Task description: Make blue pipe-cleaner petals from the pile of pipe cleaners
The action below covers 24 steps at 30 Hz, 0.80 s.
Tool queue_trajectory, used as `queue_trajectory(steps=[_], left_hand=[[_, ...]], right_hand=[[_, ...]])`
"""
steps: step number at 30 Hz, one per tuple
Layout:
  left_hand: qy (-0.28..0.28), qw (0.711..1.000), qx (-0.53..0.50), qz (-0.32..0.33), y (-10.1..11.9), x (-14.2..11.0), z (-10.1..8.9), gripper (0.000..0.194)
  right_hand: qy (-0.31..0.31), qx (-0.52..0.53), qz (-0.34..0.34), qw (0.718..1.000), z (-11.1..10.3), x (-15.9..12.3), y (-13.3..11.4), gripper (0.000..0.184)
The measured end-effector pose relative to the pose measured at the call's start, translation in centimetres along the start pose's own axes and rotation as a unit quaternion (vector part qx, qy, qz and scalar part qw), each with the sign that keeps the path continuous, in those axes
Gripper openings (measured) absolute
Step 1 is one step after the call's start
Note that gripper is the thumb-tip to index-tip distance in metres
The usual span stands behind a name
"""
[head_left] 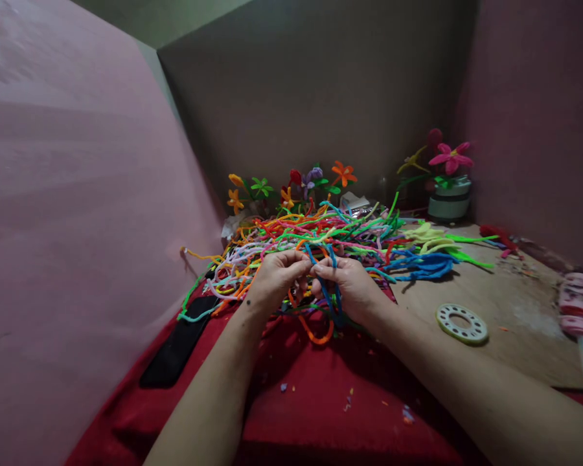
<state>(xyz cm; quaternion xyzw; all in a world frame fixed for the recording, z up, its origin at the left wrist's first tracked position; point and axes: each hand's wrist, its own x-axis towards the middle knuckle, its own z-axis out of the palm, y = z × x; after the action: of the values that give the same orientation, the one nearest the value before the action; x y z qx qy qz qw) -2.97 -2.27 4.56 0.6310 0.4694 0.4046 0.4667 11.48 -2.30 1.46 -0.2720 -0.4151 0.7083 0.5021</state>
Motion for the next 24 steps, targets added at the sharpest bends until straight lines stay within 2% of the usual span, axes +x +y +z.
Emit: queue_trajectory(steps=[8, 14, 20, 24], left_hand=[[-0.002, 1.000, 0.017, -0.011, 0.3, -0.1, 0.1, 0.022], [0.025, 0.999, 0.040, -0.008, 0.7, -0.3, 0.3, 0.017], [0.019, 0.997, 0.070, 0.015, 0.8, -0.1, 0.6, 0.014], [0.066, 0.985, 0.154, 0.033, 1.8, -1.1, -0.1, 0.014]], right_hand=[[-0.007, -0.011, -0.006, 1.000, -0.3, 0.0, 0.1, 0.019], [-0.012, -0.024, -0.014, 1.000, -0.2, -0.1, 0.2, 0.021], [0.017, -0.023, -0.013, 1.000, 0.1, -0.1, 0.1, 0.017], [0.038, 0.001, -0.027, 0.999, -0.3, 0.4, 0.3, 0.017]])
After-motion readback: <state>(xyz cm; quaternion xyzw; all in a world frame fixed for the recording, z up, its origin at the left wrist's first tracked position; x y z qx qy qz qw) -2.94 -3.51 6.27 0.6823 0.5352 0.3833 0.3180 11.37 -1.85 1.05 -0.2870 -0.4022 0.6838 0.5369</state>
